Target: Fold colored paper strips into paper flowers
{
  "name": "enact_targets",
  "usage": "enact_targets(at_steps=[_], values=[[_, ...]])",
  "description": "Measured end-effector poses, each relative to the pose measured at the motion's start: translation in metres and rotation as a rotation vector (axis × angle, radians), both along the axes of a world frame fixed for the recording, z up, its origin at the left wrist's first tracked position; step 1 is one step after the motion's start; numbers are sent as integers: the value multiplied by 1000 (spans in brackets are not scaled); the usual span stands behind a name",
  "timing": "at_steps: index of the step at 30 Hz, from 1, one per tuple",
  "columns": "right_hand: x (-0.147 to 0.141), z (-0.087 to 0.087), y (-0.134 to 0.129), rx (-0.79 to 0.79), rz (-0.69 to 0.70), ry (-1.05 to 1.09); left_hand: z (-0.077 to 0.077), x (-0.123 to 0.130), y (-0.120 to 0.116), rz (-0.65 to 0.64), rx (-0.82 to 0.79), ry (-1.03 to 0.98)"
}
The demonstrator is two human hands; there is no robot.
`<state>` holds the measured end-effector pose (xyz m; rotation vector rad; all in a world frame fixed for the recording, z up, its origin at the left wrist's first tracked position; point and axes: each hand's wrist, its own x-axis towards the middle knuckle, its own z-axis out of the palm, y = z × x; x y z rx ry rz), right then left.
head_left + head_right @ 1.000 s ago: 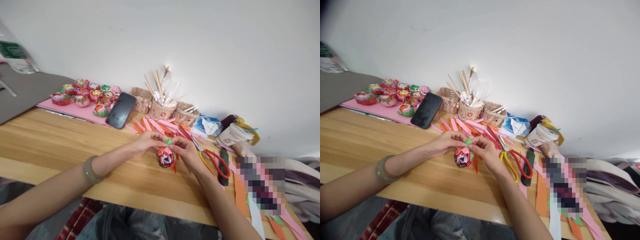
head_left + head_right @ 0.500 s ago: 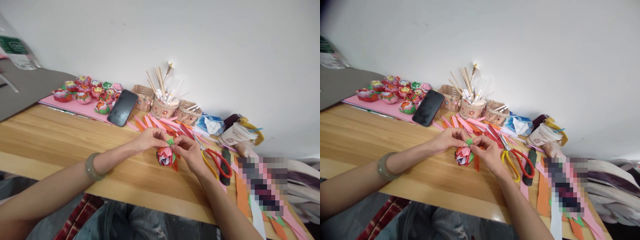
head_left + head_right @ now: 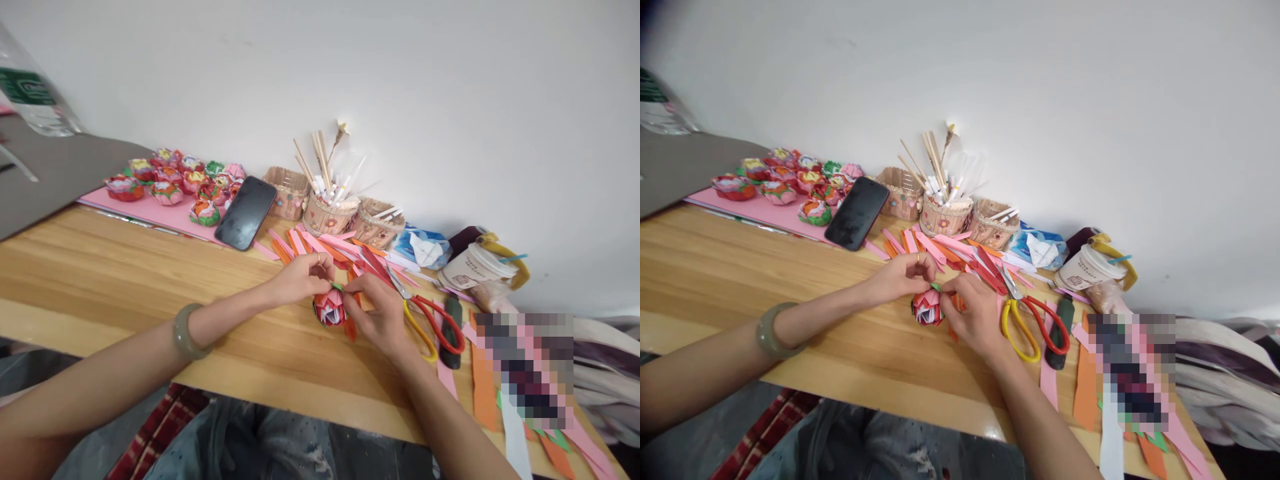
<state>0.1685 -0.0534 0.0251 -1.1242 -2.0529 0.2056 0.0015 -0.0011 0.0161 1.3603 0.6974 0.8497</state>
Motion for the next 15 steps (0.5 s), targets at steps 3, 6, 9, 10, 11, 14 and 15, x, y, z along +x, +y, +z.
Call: enact_targets(at_steps=[3, 6, 9, 10, 11, 14, 15], values=[[5, -3, 3, 111, 28, -22, -1, -3, 1, -115, -198, -18], [9, -6, 5, 156, 23, -5, -2, -6, 0, -319, -349, -5], [8, -4, 5, 167, 13, 32, -3, -6, -2, -404, -356, 38], [7, -3, 5, 165, -10, 60, -3, -5, -2, -367, -311, 48], [6, -1, 5, 146, -47, 97, -4, -4, -2, -308, -252, 52], [3, 5, 5, -118, -138, 243, -6, 0, 1, -94, -38, 38], [2, 6, 5, -262, -129, 282, -7, 1, 2, -38, 35, 42]])
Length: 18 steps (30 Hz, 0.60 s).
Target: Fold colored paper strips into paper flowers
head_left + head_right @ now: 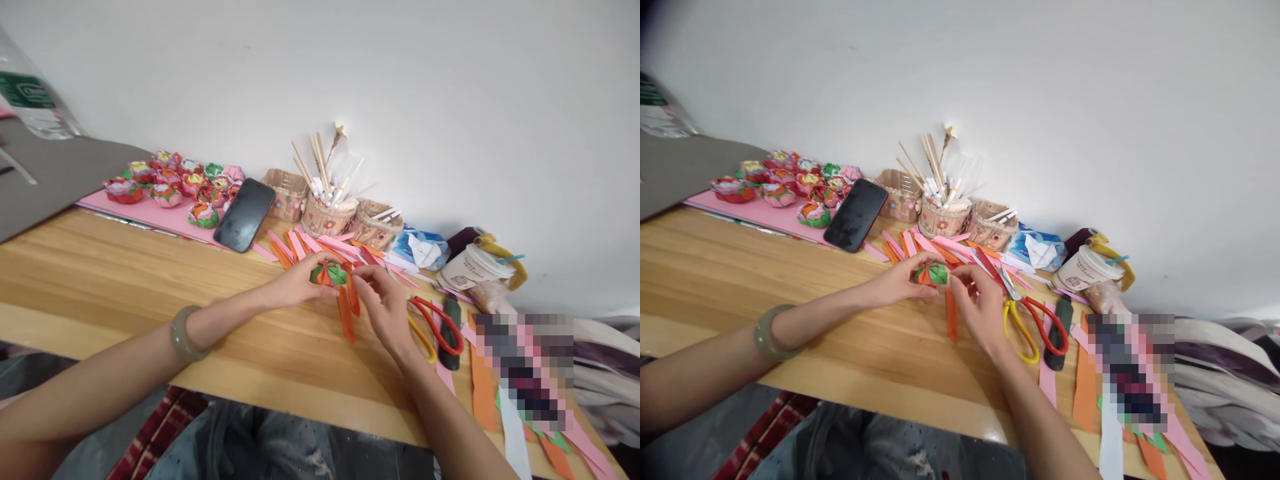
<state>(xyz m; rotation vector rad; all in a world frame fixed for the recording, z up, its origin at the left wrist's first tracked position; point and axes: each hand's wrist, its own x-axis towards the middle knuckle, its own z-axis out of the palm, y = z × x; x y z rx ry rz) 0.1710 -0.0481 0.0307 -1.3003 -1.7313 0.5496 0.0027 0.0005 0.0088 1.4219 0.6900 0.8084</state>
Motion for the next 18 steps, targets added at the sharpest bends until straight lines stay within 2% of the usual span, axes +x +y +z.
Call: enact_targets(at_steps=[2, 4, 6, 10, 18], values=[[-1, 0, 2, -237, 81, 89, -3, 2, 1, 86, 135, 36], [-1, -3, 4, -348, 137, 168, -6, 3, 1, 129, 218, 87], [0, -6, 6, -384, 163, 248, -8, 4, 0, 118, 243, 107], [0, -10, 8, -428, 188, 344, -8, 5, -6, 46, 194, 81], [-5, -13, 6, -403, 161, 369, -1, 4, -12, 29, 97, -11]])
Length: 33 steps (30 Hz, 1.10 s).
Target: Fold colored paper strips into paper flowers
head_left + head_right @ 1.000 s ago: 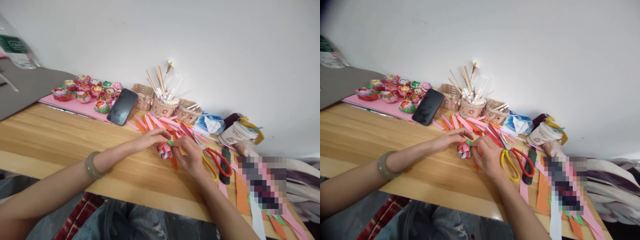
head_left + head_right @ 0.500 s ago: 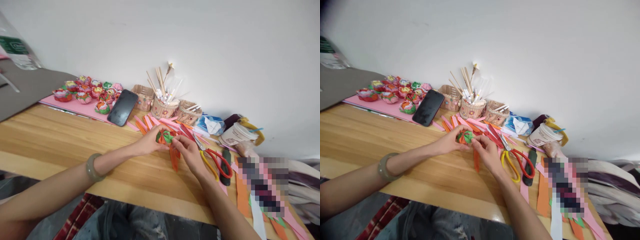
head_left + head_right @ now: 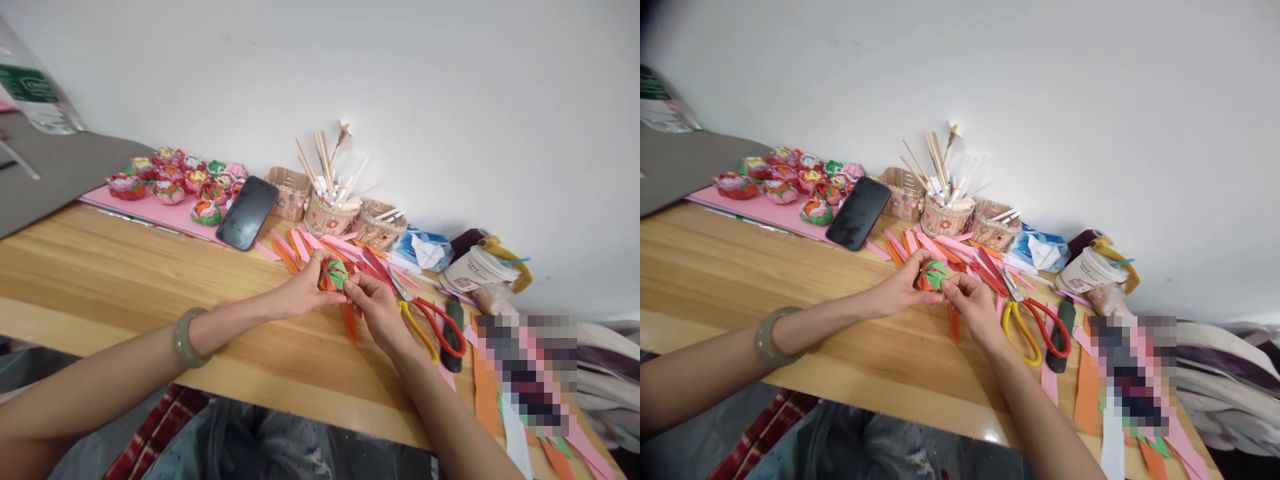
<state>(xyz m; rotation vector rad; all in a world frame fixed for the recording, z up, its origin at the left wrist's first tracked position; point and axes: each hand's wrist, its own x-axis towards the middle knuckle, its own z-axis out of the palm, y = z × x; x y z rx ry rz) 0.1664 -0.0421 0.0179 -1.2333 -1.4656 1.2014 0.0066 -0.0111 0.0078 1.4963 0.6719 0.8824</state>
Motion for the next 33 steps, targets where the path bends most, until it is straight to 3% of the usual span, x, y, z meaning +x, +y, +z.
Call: enact_targets(at_steps=[4, 8, 12, 14, 17, 22, 27, 33], values=[[-3, 0, -2, -9, -24, -5, 0, 1, -1, 9, -37, -96], [0, 2, -2, -2, -102, 33, 5, -1, 1, -99, -329, -306], [6, 6, -2, 180, -246, 81, 8, -5, 5, -270, -529, -427], [5, 9, -4, 320, -200, 11, 7, -5, 6, -310, -596, -419], [2, 10, -7, 464, -25, -152, 4, -4, 4, -289, -670, -421], [-6, 0, -10, 485, 156, -393, 1, 5, -3, -269, -786, -377], [-14, -10, -14, 508, 107, -488, 7, 13, -10, -287, -904, -419], [-20, -13, -14, 599, -4, -380, 6, 15, -17, -204, -917, -442]])
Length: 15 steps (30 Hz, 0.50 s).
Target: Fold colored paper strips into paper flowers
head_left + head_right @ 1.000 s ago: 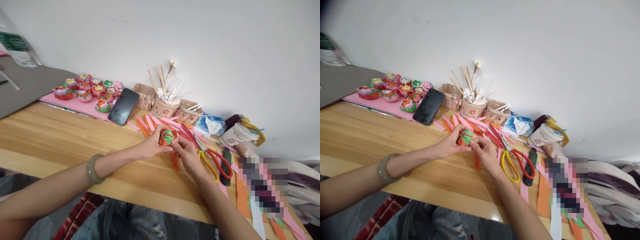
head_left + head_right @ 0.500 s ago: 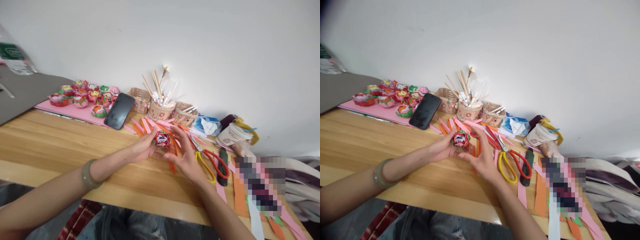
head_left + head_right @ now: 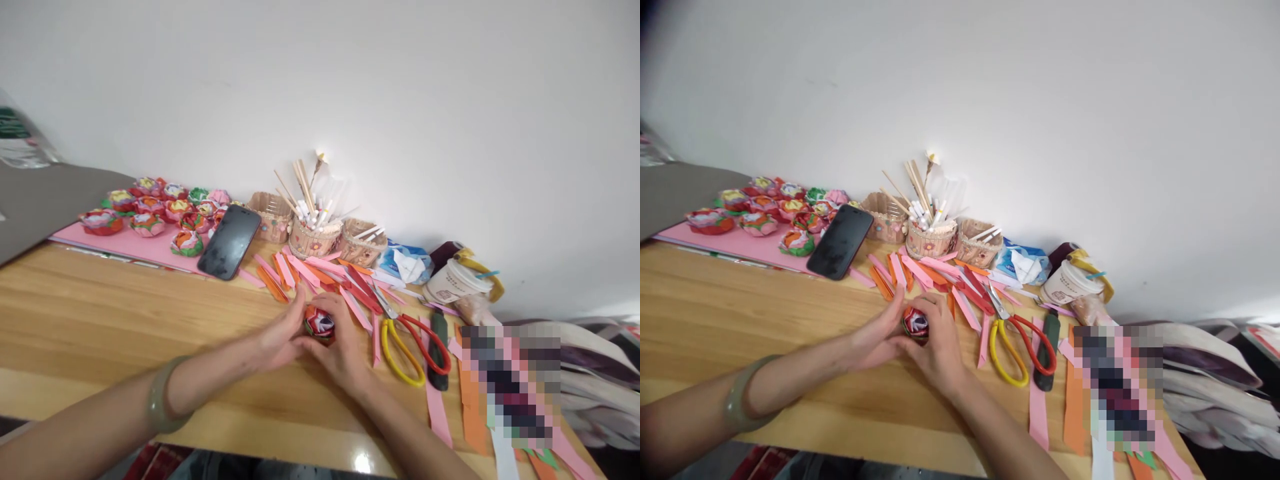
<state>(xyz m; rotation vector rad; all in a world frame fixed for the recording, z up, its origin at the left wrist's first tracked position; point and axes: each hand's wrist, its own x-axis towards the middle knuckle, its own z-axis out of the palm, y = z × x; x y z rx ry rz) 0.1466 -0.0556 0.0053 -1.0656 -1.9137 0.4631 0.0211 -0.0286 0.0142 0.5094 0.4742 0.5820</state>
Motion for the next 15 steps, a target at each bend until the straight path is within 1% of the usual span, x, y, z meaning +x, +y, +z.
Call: enact_targets(at_steps=[4, 7, 11, 15], values=[[1, -2, 4, -79, -28, 86, -4, -1, -1, -57, -4, -82], [2, -4, 5, -141, -35, 100, -7, -1, 1, -37, 3, -94], [3, -4, 5, -167, -19, 83, -10, -1, 2, -34, 54, -94], [4, -3, 6, -161, -8, 108, -10, 0, 3, -25, 65, -123]])
